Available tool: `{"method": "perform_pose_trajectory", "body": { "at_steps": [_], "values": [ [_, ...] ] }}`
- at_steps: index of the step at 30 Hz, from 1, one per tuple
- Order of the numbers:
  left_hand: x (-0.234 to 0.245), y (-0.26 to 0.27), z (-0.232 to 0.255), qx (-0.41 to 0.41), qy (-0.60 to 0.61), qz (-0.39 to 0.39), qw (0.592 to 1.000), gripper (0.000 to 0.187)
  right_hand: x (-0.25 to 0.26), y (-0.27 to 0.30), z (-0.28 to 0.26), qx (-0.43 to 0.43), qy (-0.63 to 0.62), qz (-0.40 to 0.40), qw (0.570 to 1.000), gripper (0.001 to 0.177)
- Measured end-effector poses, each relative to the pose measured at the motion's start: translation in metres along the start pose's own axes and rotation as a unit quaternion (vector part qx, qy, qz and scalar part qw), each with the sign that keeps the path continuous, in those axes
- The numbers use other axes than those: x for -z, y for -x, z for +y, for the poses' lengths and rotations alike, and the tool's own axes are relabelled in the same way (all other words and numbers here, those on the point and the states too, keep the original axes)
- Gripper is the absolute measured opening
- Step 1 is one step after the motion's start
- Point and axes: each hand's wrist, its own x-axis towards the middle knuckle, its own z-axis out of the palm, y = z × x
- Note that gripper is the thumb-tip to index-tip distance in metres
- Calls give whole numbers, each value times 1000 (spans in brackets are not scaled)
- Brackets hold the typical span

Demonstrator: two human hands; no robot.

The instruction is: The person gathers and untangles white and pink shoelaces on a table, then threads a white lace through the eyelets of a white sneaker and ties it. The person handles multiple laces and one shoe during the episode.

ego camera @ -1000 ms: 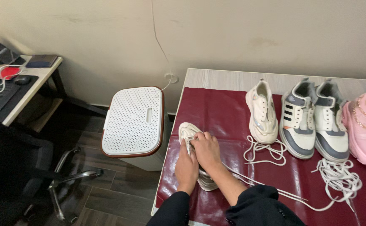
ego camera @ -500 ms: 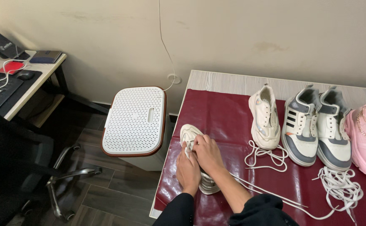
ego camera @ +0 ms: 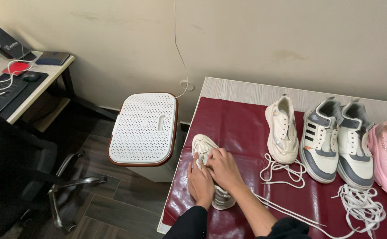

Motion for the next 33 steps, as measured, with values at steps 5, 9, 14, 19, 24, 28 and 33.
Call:
{"method": "perform_pose_trajectory", "body": {
  "at_steps": [5, 9, 14, 19, 24, 28, 33],
  "values": [
    [4, 1, 4, -7, 5, 8, 1000, 46, 4, 4, 0, -8, -2, -18, 1000, 10],
    [8, 1, 9, 43, -6, -20, 999, 50, 6, 9, 0, -10, 6, -21, 1000, 8],
    [9, 1, 8, 28, 10, -5, 1000, 48, 8, 14, -1, -18, 25, -26, 999, 9],
    [3, 0, 2, 17, 4, -3, 1000, 47, 11, 23, -5, -36, 24, -13, 999, 10],
    [1, -2, -1, -5, 8, 17, 1000, 48, 16, 33, -18, -84, 69, -38, 993, 19],
    [3, -1, 3, -20, 15, 28, 999, 50, 28, 51, -21, -111, 56, 27, 992, 20],
    [19, 2, 9, -24, 0, -14, 1000, 50, 56, 75, -7, -218, -47, 25, 974, 21]
  ]
}}
